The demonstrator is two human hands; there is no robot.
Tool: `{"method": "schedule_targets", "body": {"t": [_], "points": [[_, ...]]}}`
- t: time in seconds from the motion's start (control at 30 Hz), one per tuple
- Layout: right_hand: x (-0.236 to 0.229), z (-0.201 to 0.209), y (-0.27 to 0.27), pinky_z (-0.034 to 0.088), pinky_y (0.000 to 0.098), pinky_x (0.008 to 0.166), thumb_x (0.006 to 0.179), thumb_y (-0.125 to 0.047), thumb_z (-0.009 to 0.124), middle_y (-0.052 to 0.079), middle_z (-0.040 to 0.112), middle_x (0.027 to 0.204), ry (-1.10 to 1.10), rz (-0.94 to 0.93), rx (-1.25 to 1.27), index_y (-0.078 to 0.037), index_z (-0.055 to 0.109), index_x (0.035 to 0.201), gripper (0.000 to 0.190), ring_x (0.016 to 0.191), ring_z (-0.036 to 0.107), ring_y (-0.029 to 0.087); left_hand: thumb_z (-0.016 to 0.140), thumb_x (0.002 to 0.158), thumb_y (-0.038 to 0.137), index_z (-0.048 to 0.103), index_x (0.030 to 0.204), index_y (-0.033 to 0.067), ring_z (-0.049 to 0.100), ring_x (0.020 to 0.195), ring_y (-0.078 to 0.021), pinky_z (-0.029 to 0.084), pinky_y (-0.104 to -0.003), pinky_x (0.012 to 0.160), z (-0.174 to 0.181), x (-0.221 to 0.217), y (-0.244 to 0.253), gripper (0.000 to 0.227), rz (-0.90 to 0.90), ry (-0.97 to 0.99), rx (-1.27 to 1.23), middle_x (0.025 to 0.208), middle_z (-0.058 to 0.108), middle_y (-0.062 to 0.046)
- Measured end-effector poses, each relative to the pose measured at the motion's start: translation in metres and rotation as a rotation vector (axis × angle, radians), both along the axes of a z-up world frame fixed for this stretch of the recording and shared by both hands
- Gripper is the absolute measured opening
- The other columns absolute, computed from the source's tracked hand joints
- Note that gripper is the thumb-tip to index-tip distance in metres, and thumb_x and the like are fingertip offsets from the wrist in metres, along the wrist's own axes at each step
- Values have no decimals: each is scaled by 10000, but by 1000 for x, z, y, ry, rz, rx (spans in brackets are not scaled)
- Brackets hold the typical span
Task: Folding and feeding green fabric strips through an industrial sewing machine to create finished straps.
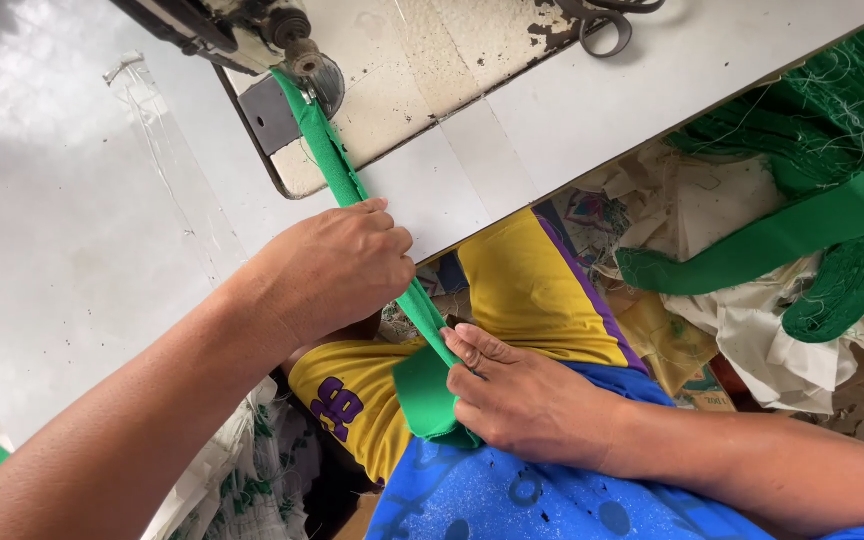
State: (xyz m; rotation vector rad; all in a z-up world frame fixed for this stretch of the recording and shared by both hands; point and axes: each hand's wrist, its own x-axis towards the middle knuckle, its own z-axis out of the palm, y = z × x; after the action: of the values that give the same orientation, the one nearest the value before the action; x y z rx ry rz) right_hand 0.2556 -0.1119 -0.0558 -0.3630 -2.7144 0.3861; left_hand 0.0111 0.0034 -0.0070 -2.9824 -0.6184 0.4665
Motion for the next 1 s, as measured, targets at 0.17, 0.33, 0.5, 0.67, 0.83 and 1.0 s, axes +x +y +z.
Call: {"method": "schedule_targets", "body": {"t": [0.17,0.33,0.5,0.67,0.83,1.0], "points": [[2,-4,1,439,534,1208,1004,102,473,163,541,911,140,-18,-50,23,604,803,253,1196,659,461,658,938,119,716,688,268,661,821,-209,489,-379,1029,0,7,3,297,3,124,-46,759,662,40],[4,-16,-3,444,538,1189,1043,67,449,183,587,960,208,-53,-92,27,587,859,234,1218,646,419,688,920,115,744,672,292,659,789,-231,509,-419,1029,1,26,-4,310,15,191,11,727,686,29],[5,-22,-1,416,534,1080,1068,10,426,125,582,929,256,-90,-235,4,580,948,195,1220,643,404,687,887,142,735,674,327,601,735,-235,482,-439,980,1,37,-6,285,46,207,45,678,659,34],[6,-23,1,389,479,1056,1048,-26,541,38,664,974,300,-178,-139,-40,628,980,111,1208,627,315,671,892,83,712,643,248,547,695,-224,486,-431,994,-3,34,-6,301,37,163,89,604,581,31],[10,-26,-4,232,607,1233,1070,68,404,47,500,884,233,-73,-51,-52,571,953,236,1433,534,370,639,918,97,696,704,179,522,705,-219,494,-396,886,-5,28,-4,236,1,133,159,609,554,24],[15,-18,0,227,665,1212,1042,65,414,40,470,822,189,-76,-153,-39,584,924,232,1396,579,349,628,852,211,645,714,148,560,757,-266,504,-387,806,-2,20,5,153,-19,-93,88,668,590,-35]]}}
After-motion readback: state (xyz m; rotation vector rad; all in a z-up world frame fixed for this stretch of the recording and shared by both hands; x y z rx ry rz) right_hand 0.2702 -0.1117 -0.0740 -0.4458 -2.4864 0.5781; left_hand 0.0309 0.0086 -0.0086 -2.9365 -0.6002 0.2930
